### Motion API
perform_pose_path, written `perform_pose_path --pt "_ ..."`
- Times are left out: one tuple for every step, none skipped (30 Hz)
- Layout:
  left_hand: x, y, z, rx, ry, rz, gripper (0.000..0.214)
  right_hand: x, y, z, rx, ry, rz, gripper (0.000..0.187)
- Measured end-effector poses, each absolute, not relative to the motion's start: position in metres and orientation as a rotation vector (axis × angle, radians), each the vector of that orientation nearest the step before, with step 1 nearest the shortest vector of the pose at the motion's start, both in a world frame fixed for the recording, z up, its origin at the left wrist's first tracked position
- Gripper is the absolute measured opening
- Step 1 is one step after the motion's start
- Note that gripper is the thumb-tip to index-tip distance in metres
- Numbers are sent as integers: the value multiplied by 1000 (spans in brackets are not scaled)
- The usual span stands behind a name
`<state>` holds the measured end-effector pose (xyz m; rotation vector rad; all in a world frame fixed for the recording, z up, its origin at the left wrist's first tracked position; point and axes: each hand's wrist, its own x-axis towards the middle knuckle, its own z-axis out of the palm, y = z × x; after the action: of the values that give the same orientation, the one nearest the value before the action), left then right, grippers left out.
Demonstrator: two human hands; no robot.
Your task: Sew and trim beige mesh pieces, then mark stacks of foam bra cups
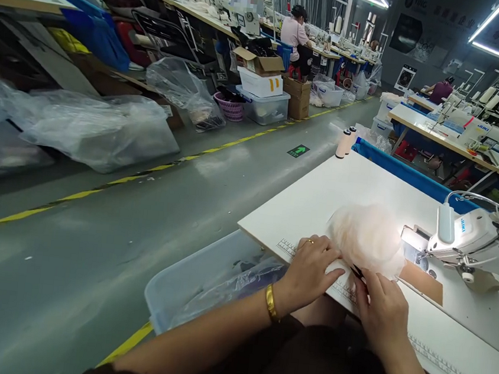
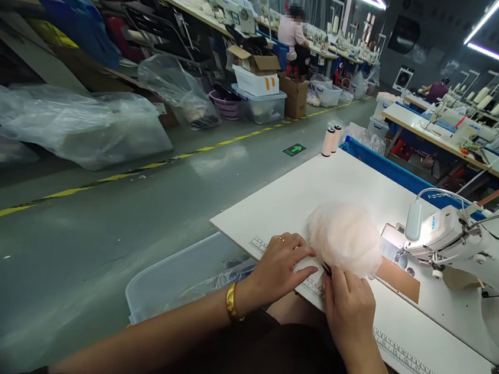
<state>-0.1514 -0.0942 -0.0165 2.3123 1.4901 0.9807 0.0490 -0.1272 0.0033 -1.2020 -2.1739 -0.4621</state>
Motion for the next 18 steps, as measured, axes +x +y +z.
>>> perform_pose_path --pt "-150 -93 -17 2337 1459 996 13 50 -128 2 -1225 -2171 -456 20" --pt "-149 -93 -18 2351 1433 1013 6 50 -129 1 -1244 -2171 -453 21" --pt "-149 -93 -18 2357 1409 1035 2 51 -131 0 -1256 -2173 -453 22" --pt "-149 -93 -19 2358 1384 1062 7 51 -132 -1 -1262 -2176 -457 22" --pt "-150 -94 -20 2357 1359 1090 11 51 -133 -1 -1259 -2179 -463 22" --pt "-151 -96 -20 2352 1334 1118 13 51 -134 -1 -1251 -2184 -471 22" --pt "-153 -98 -20 2347 1307 1138 13 51 -134 0 -1241 -2192 -476 21" --pt "-155 -100 -20 2340 1285 1150 13 50 -135 1 -1232 -2200 -483 20" --pt "-157 -102 -20 2328 1270 1154 14 49 -134 2 -1223 -2206 -491 19" --pt "-158 -104 -20 2313 1264 1154 14 48 -134 2 -1212 -2211 -498 19" --pt "-159 -105 -20 2297 1263 1155 14 46 -133 3 -1199 -2215 -504 18" --pt "-159 -106 -20 2284 1264 1158 13 44 -132 3 -1186 -2220 -509 17" --pt "-159 -107 -19 2275 1263 1165 13 42 -131 3 -1175 -2227 -516 17" --pt "-159 -107 -19 2268 1260 1176 12 41 -129 2 -1169 -2234 -523 17" --pt "-159 -107 -19 2267 1250 1188 12 39 -128 2 -1169 -2243 -528 17" --pt "-158 -107 -18 2267 1235 1199 12 38 -127 2 -1174 -2251 -529 18" --pt "-159 -107 -18 2268 1219 1204 14 38 -127 1 -1181 -2253 -522 19" --pt "-160 -107 -18 2267 1208 1203 16 38 -127 1 -1189 -2249 -504 20"
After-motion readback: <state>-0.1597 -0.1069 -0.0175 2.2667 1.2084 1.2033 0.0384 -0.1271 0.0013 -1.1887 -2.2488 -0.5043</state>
